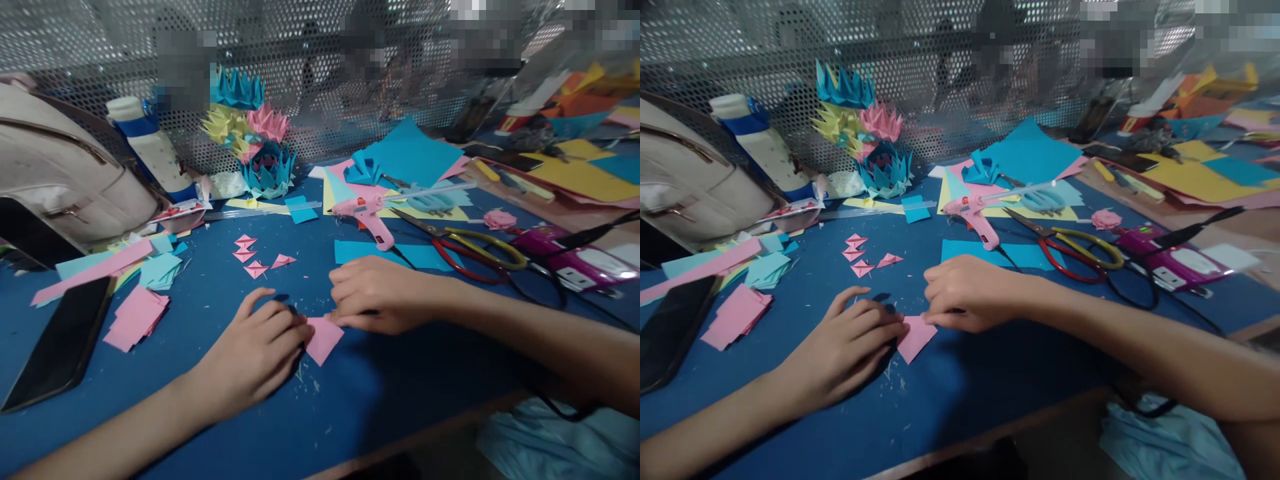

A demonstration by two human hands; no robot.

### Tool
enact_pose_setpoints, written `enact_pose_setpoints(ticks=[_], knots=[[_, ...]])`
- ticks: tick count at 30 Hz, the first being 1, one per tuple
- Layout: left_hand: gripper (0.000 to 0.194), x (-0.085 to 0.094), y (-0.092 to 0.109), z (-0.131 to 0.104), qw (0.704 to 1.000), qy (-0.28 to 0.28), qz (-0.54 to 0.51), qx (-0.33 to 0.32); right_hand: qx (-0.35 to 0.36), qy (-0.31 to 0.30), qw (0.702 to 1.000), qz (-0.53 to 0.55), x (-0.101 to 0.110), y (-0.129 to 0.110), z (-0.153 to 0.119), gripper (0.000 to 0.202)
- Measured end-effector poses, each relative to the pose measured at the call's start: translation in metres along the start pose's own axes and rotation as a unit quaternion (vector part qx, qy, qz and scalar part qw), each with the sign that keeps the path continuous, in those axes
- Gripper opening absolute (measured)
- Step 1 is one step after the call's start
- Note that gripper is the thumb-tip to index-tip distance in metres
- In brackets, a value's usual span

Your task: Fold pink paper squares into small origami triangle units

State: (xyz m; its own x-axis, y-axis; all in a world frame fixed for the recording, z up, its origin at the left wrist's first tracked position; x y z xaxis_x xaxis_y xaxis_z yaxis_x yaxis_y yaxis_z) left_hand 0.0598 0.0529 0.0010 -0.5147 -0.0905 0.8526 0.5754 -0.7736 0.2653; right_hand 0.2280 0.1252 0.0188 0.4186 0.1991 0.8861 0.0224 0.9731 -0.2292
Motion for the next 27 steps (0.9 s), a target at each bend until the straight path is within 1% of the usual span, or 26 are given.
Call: enact_pose_setpoints(ticks=[3, 5, 6, 7, 9, 12, 15, 16, 18, 21, 23, 27], knots=[[0.019, -0.002, -0.008, 0.012, 0.996, 0.0, -0.048, 0.078, -0.007, 0.033, 0.999, -0.015, -0.009, 0.005, -0.002, 0.038], [0.009, -0.006, -0.013, 0.02, 0.993, -0.008, -0.047, 0.111, -0.017, 0.051, 0.998, -0.02, -0.013, 0.004, -0.002, 0.038], [0.006, -0.008, -0.015, 0.024, 0.991, -0.013, -0.043, 0.122, -0.029, 0.058, 0.998, -0.023, -0.014, 0.004, -0.002, 0.037], [0.008, -0.01, -0.017, 0.027, 0.99, -0.018, -0.042, 0.132, -0.045, 0.061, 0.997, -0.021, -0.015, 0.003, -0.002, 0.035], [0.011, -0.014, -0.022, 0.032, 0.987, -0.035, -0.047, 0.149, -0.096, 0.058, 0.994, -0.005, -0.016, 0.003, -0.002, 0.03], [0.007, -0.019, -0.025, 0.035, 0.982, -0.067, -0.063, 0.163, -0.171, 0.043, 0.984, 0.025, -0.016, 0.004, -0.002, 0.023], [0.005, -0.018, -0.026, 0.036, 0.978, -0.086, -0.07, 0.176, -0.21, 0.041, 0.976, 0.049, -0.017, 0.004, -0.003, 0.021], [0.004, -0.017, -0.026, 0.036, 0.977, -0.088, -0.069, 0.183, -0.218, 0.041, 0.974, 0.055, -0.017, 0.004, -0.003, 0.023], [0.009, -0.015, -0.026, 0.036, 0.974, -0.091, -0.066, 0.198, -0.227, 0.04, 0.971, 0.064, -0.018, 0.004, -0.003, 0.023], [0.011, -0.014, -0.026, 0.036, 0.97, -0.094, -0.063, 0.215, -0.229, 0.033, 0.971, 0.064, -0.021, 0.004, -0.004, 0.012], [0.008, -0.015, -0.027, 0.036, 0.969, -0.095, -0.06, 0.221, -0.227, 0.033, 0.971, 0.065, -0.021, 0.005, -0.004, 0.009], [0.007, -0.017, -0.028, 0.035, 0.967, -0.088, -0.06, 0.234, -0.223, 0.04, 0.971, 0.069, -0.021, 0.005, -0.004, 0.014]])
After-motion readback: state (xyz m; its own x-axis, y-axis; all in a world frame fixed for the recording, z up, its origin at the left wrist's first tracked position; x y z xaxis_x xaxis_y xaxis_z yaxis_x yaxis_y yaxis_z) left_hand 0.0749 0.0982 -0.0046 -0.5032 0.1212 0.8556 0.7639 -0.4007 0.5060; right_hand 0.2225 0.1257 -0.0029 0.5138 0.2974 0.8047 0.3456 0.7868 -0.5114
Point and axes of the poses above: each hand's wrist, its own z-axis towards the middle knuckle, its own x-axis out of the back of the hand, y = z × x, the point moved 5 cm from there along z, towards the middle knuckle, and after that the axes turned 12 degrees about y, right-handed, at the moved point
